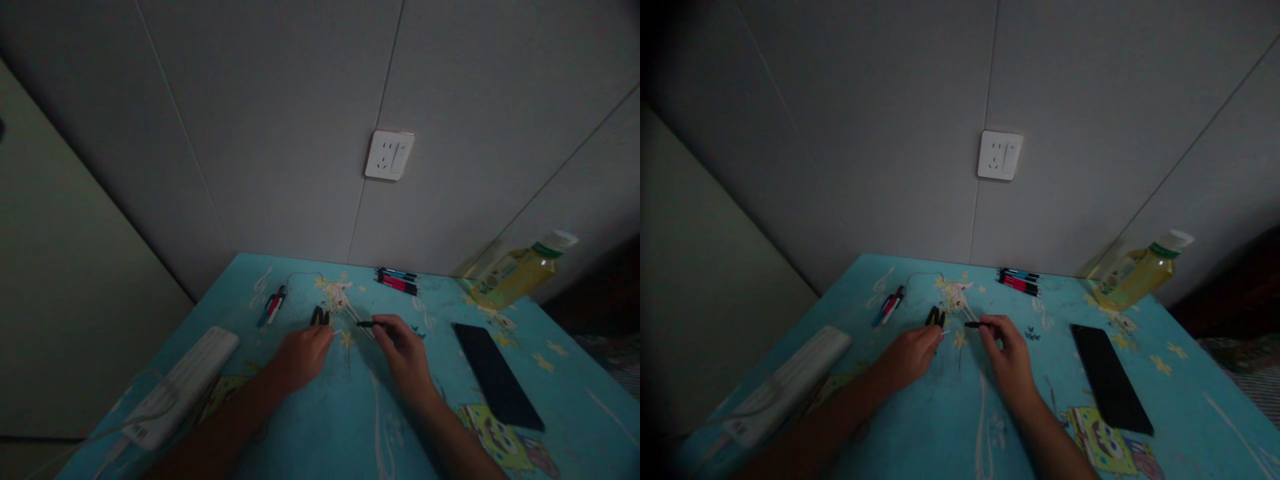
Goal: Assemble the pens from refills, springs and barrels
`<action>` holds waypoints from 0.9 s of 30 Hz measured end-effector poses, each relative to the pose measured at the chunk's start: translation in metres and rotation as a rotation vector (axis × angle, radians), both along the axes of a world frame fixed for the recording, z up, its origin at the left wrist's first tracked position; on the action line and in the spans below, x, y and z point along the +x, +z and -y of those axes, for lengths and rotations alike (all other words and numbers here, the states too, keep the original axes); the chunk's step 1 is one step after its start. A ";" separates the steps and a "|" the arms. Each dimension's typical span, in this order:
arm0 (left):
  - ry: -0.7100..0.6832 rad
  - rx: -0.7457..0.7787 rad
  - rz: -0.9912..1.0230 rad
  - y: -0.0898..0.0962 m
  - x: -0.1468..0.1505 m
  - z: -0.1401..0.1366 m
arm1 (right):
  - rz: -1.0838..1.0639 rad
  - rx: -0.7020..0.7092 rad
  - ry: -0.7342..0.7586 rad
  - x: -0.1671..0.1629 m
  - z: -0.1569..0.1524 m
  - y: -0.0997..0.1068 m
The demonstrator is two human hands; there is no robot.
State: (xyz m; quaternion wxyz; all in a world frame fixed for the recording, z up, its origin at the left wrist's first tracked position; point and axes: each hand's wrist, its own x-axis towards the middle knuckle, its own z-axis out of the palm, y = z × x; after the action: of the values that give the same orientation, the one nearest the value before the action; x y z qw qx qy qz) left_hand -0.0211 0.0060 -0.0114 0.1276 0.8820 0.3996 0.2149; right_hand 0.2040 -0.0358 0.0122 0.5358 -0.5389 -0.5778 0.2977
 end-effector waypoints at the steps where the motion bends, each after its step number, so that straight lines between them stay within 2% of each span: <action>1: 0.020 -0.029 0.041 -0.001 -0.001 -0.001 | -0.104 -0.039 -0.030 0.004 -0.003 0.001; 3: 0.036 -0.078 0.137 -0.002 -0.001 -0.002 | -0.361 -0.109 -0.033 0.012 -0.008 0.001; 5: 0.032 -0.098 0.228 -0.002 -0.001 -0.003 | -0.602 -0.145 0.033 0.017 -0.011 0.001; 7: 0.021 -0.093 0.274 -0.002 -0.001 -0.002 | -0.736 -0.154 0.106 0.018 -0.011 0.002; 12: -0.025 -0.049 0.185 0.002 -0.002 0.004 | -0.726 -0.120 0.149 0.017 -0.007 0.008; 16: -0.046 -0.007 0.094 0.001 -0.002 0.004 | -0.658 -0.058 0.078 0.034 -0.011 0.015; 18: -0.052 0.011 0.057 -0.003 -0.002 0.003 | -0.511 -0.007 -0.040 0.047 -0.013 0.017; 19: -0.052 0.019 0.044 -0.005 -0.002 0.001 | -0.365 0.002 -0.112 0.052 -0.014 0.017; 22: -0.037 0.034 0.028 -0.011 -0.001 0.000 | 0.269 -0.084 -0.277 0.061 -0.014 0.011; 24: -0.028 0.030 0.051 -0.012 -0.001 0.000 | 0.621 -0.194 -0.276 0.059 -0.013 0.004; 27: -0.020 0.014 0.124 -0.008 -0.001 0.001 | 0.869 -0.302 -0.215 0.050 -0.012 -0.007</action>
State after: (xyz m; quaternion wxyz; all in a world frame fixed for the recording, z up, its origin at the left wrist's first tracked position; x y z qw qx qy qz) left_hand -0.0217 0.0047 -0.0195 0.1479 0.8718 0.3805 0.2707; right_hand 0.2540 -0.0240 0.0056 0.1878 -0.7423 -0.6396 0.0682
